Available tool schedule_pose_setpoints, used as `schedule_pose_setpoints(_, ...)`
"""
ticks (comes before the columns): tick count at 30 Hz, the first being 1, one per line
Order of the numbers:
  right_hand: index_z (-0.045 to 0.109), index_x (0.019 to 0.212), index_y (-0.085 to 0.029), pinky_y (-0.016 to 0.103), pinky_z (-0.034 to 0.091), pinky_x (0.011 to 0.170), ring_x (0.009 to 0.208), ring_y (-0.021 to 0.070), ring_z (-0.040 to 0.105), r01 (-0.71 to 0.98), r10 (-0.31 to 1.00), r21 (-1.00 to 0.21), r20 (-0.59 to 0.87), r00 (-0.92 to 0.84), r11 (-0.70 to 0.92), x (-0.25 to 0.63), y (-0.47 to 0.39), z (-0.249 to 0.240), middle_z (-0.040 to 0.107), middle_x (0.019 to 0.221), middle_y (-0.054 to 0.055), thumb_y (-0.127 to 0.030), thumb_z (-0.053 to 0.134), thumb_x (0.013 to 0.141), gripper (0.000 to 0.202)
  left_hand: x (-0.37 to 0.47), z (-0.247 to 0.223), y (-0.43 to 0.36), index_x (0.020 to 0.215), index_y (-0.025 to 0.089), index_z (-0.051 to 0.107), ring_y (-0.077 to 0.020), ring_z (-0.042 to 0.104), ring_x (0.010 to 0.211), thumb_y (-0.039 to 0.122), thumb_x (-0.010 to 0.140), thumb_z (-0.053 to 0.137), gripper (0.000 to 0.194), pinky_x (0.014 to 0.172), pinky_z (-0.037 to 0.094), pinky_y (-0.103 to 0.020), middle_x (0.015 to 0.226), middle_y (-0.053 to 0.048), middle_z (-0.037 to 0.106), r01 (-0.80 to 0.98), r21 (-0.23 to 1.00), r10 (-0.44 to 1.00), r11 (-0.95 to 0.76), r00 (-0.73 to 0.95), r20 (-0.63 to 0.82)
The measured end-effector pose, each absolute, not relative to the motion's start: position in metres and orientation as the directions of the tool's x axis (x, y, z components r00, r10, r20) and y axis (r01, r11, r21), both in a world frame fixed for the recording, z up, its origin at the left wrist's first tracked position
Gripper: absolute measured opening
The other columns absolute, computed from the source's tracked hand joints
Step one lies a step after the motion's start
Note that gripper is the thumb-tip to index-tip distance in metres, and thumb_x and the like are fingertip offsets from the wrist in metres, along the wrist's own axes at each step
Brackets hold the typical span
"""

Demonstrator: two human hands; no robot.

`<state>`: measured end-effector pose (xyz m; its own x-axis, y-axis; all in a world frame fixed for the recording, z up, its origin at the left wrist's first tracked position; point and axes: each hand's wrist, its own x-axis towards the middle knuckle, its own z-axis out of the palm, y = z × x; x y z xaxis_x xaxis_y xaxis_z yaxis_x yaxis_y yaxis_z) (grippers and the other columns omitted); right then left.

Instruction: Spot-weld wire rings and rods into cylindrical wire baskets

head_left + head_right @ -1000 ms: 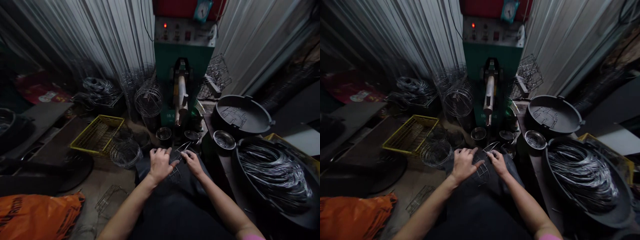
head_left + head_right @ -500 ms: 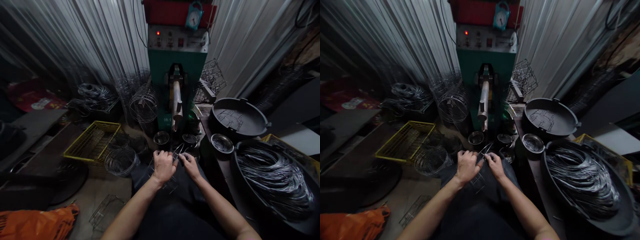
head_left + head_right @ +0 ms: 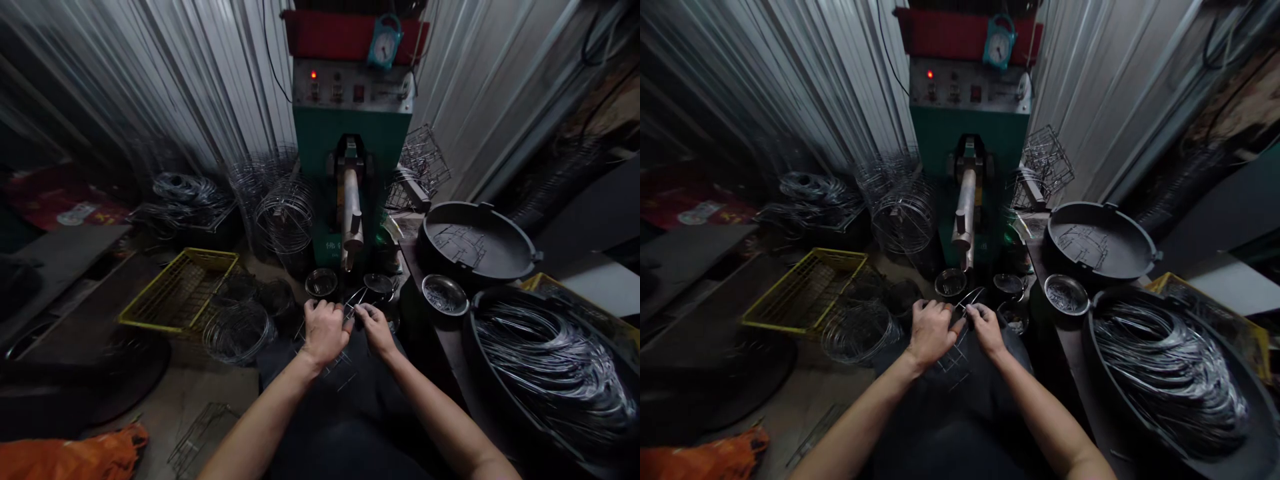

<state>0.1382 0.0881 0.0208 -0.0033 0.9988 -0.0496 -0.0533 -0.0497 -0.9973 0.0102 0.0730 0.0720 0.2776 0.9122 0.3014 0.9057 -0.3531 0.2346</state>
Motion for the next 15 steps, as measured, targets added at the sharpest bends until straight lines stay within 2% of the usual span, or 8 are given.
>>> schedule_pose_setpoints(6, 0.053, 0.063, -0.016, 0.021, 0.03, 0.05, 0.051, 0.0087, 0.036, -0.12, 0.998, -0.992, -0.047, 0.037, -0.042, 0.137, 0.106, 0.018, 0.043, 0.054, -0.005, -0.046, 0.056, 0.07, 0.031, 0.011, 0.075, 0.093, 0.079, 0.013, 0.061, -0.026, 0.053, 0.083, 0.035, 0.074, 0.051, 0.024, 0.082, 0.027, -0.044, 0.077, -0.012, 0.063, 0.908, 0.205, 0.908, -0.364, 0.298, 0.295)
schedule_pose_setpoints(15, 0.053, 0.063, -0.016, 0.021, 0.031, 0.055, 0.057, 0.0092, 0.04, -0.191, 0.997, -0.982, -0.019, 0.077, -0.004, 0.132, 0.136, 0.019, 0.047, 0.058, -0.004, -0.043, 0.057, 0.07, 0.028, 0.011, 0.08, 0.126, 0.082, 0.013, 0.061, -0.0262, 0.052, 0.085, 0.035, 0.077, 0.048, 0.026, 0.084, 0.025, -0.044, 0.08, -0.012, 0.064, 0.903, 0.17, 0.894, -0.394, 0.333, 0.299)
